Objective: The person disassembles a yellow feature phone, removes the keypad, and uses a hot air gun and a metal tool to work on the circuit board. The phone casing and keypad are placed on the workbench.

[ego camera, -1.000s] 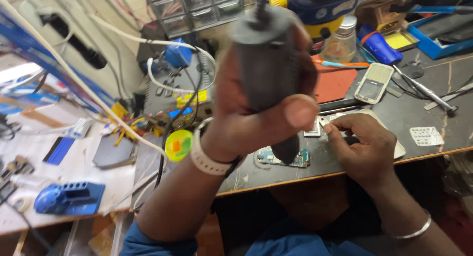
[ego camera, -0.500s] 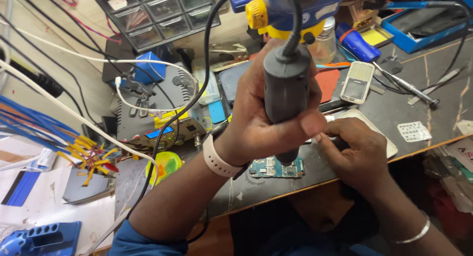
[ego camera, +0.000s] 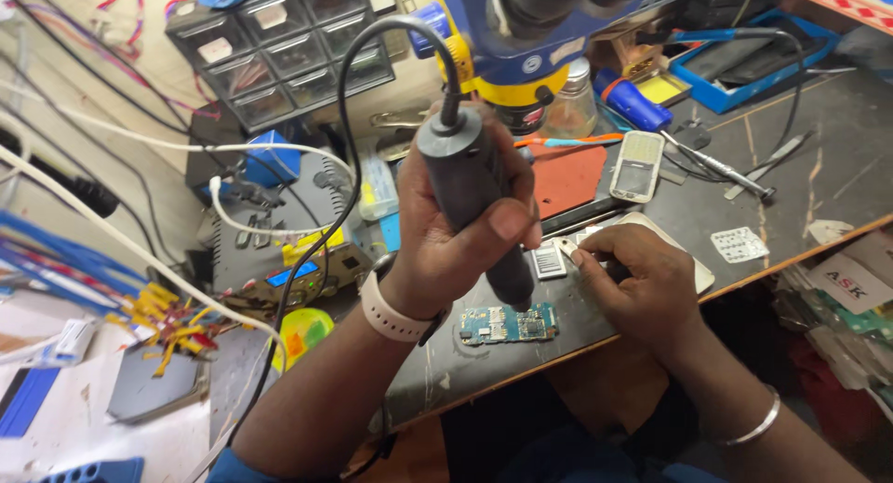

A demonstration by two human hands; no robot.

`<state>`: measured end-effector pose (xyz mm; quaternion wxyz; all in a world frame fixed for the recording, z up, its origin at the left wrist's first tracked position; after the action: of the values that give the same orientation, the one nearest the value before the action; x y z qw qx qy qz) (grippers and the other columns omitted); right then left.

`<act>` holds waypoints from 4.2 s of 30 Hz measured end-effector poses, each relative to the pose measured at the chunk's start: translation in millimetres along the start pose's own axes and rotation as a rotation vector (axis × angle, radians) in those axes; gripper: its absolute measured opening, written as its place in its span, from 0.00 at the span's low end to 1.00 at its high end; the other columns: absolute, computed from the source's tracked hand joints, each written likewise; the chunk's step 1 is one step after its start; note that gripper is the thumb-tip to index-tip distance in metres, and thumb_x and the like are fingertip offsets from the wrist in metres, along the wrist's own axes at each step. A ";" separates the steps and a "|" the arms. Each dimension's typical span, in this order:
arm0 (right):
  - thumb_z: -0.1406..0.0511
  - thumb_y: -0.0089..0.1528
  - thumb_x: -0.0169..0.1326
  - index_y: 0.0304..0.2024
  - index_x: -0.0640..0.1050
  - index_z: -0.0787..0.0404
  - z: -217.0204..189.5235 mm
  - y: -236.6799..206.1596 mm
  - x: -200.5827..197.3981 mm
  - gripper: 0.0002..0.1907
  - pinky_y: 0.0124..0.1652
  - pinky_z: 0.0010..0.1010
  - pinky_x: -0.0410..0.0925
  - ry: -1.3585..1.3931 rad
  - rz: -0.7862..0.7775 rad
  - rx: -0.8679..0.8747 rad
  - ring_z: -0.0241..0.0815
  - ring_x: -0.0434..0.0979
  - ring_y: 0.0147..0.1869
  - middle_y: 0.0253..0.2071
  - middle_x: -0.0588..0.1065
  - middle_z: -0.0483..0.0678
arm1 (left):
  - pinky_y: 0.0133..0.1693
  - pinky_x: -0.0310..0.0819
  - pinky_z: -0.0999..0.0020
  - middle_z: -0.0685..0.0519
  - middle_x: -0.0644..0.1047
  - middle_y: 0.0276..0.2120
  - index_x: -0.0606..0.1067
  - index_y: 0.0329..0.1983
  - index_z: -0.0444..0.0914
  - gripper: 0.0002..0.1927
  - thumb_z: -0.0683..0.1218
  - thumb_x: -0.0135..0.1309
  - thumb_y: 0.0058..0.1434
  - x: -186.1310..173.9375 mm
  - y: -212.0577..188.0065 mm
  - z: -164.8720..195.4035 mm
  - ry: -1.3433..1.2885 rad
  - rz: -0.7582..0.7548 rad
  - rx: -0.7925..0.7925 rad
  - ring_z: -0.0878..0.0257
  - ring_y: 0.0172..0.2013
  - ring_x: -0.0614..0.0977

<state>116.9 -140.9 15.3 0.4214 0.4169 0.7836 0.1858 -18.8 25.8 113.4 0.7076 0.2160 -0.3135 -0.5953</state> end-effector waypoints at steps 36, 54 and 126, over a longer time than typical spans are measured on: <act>0.68 0.58 0.51 0.40 0.76 0.57 4.1 66.9 20.8 0.08 0.50 0.46 0.69 -0.593 -0.855 -0.366 0.53 0.78 0.50 0.42 0.77 0.50 | 0.36 0.78 0.70 0.47 0.75 0.33 0.63 0.59 0.34 0.22 0.45 0.62 0.72 -8.6 2.4 10.0 -0.027 0.007 0.017 0.63 0.30 0.81; 0.69 0.55 0.51 0.38 0.77 0.60 -7.8 87.3 7.1 0.08 0.47 0.49 0.69 -0.453 -0.733 -0.489 0.55 0.78 0.46 0.38 0.78 0.51 | 0.36 0.78 0.69 0.47 0.75 0.34 0.64 0.58 0.34 0.22 0.45 0.62 0.70 -6.9 1.9 9.7 -0.045 0.025 0.011 0.62 0.30 0.82; 0.70 0.57 0.63 0.32 0.76 0.61 -45.7 -77.9 -8.6 0.07 0.40 0.30 0.77 0.067 0.002 -0.357 0.41 0.84 0.40 0.32 0.79 0.48 | 0.34 0.79 0.74 0.52 0.74 0.35 0.65 0.52 0.36 0.19 0.47 0.62 0.70 5.5 -2.0 -7.6 0.190 0.013 0.007 0.69 0.30 0.80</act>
<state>43.5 -190.6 -4.1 0.4623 0.3298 0.7515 0.3359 -14.4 19.5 107.7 0.7372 0.2719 -0.2484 -0.5665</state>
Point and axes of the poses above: each hand's wrist, its own y-axis towards the middle knuckle, its own x-axis out of the palm, z = x × y, the point moved 1 cm from there along y, towards the middle knuckle
